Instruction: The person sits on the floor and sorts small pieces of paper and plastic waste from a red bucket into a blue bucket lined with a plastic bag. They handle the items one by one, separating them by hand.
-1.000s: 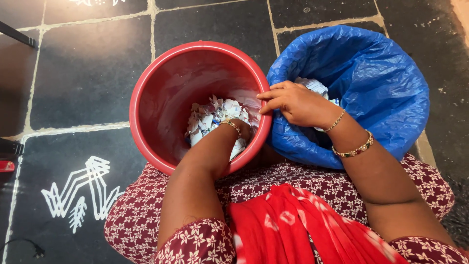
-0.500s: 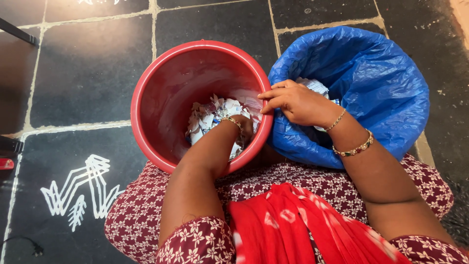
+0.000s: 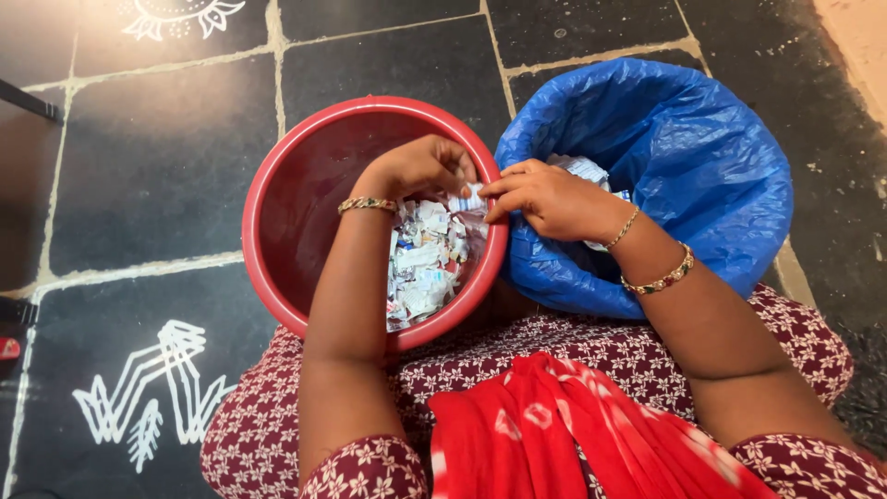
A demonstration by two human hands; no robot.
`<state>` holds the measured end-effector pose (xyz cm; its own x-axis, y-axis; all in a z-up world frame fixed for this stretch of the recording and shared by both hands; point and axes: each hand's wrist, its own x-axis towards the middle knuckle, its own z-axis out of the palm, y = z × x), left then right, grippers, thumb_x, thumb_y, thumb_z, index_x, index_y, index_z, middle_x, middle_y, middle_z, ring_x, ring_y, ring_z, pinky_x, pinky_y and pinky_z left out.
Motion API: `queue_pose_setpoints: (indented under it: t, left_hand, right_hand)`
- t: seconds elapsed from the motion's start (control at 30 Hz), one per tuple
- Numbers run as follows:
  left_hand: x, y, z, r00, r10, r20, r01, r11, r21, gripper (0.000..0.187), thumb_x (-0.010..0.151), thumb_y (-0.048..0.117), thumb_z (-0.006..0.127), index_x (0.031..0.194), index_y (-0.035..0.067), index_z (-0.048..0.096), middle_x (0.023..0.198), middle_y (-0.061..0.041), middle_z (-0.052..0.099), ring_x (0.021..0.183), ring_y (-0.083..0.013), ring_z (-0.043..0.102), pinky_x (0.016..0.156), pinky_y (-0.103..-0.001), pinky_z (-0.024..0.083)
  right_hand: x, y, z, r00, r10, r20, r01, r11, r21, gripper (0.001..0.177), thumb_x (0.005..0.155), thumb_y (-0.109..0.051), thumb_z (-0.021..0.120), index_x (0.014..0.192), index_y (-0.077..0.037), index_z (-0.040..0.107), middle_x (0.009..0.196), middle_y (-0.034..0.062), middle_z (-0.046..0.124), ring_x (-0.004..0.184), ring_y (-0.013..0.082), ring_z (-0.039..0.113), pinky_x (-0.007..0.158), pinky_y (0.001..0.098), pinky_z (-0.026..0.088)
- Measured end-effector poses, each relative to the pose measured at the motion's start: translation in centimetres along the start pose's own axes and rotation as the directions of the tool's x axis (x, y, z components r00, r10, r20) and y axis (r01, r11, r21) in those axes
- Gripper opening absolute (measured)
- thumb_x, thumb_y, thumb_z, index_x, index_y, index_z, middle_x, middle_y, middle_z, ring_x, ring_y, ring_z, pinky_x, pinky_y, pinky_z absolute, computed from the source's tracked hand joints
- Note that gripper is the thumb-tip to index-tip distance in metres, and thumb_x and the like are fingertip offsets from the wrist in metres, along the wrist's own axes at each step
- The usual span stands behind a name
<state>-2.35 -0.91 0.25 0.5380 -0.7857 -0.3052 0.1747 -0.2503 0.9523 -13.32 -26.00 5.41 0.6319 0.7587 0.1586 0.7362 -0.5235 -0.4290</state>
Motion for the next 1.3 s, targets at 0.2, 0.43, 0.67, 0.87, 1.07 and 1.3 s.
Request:
queue_pose_setpoints:
  t: [0.2,0.43,0.67,0.87,1.07,1.3]
  left_hand:
    - [-0.2,2.3,1.6,0.950,0.295,-0.099,-0.310,0.926,-0.217,0.016,0.089,-0.004,0.075,0.101,0.001,0.066,0.089,-0.005,0.074,0.079,-0.0129,0.070,0.073,-0.026,0.059]
    - [2.0,1.2,2.9,0.897,0.375,-0.232,-0.435,0.840,-0.325,0.024,0.091,-0.004,0.073,0.111,0.001,0.060,0.098,-0.007,0.072,0.087,-0.0129,0.070,0.080,-0.028,0.060]
    - [2.0,1.1,2.9,0.900,0.368,-0.232,-0.430,0.835,-0.342,0.026,0.091,-0.005,0.073,0.113,0.000,0.060,0.103,-0.007,0.072,0.092,-0.0130,0.069,0.085,-0.028,0.059]
    - [1.7,1.4,3.1,0.909,0.357,-0.215,-0.411,0.850,-0.330,0.027,0.091,-0.005,0.073,0.114,0.000,0.060,0.103,-0.007,0.071,0.091,-0.0129,0.069,0.085,-0.028,0.059]
    - [2.0,1.3,3.1,0.907,0.356,-0.224,-0.413,0.855,-0.315,0.027,0.092,-0.004,0.073,0.115,0.001,0.060,0.103,-0.007,0.072,0.091,-0.0123,0.069,0.085,-0.027,0.058]
    - [2.0,1.3,3.4,0.916,0.342,-0.211,-0.393,0.871,-0.296,0.027,0.091,-0.004,0.074,0.113,0.001,0.060,0.101,-0.008,0.072,0.090,-0.0132,0.070,0.081,-0.026,0.059]
  right_hand:
    - [0.2,-0.7,-0.6,0.971,0.174,-0.165,-0.180,0.983,-0.020,0.028,0.086,0.001,0.060,0.106,-0.014,0.074,0.119,0.0055,0.073,0.101,0.0317,0.067,0.090,0.0403,0.054]
    - [0.4,-0.7,-1.1,0.778,0.290,-0.558,-0.203,0.956,0.214,0.019,0.102,-0.003,0.060,0.121,-0.003,0.060,0.111,0.0149,0.073,0.102,0.0309,0.074,0.088,0.0374,0.059]
    - [0.3,-0.1,-1.0,0.782,0.346,-0.519,-0.218,0.931,0.292,0.031,0.099,-0.006,0.064,0.128,-0.001,0.056,0.107,0.0164,0.074,0.101,0.0289,0.075,0.086,0.0358,0.059]
    - [0.3,0.0,-1.0,0.788,0.338,-0.514,-0.239,0.938,0.249,0.026,0.097,-0.004,0.063,0.122,-0.001,0.057,0.099,0.0148,0.073,0.095,0.0274,0.075,0.084,0.0372,0.059]
    - [0.3,0.2,-1.4,0.755,0.296,-0.586,-0.180,0.952,0.248,0.016,0.100,-0.003,0.062,0.115,0.000,0.059,0.102,0.0153,0.072,0.097,0.0259,0.075,0.084,0.0352,0.060]
    - [0.4,0.3,-1.1,0.783,0.278,-0.556,-0.199,0.959,0.200,0.016,0.096,-0.008,0.069,0.109,-0.001,0.062,0.094,0.0126,0.075,0.088,0.0238,0.077,0.079,0.0345,0.059]
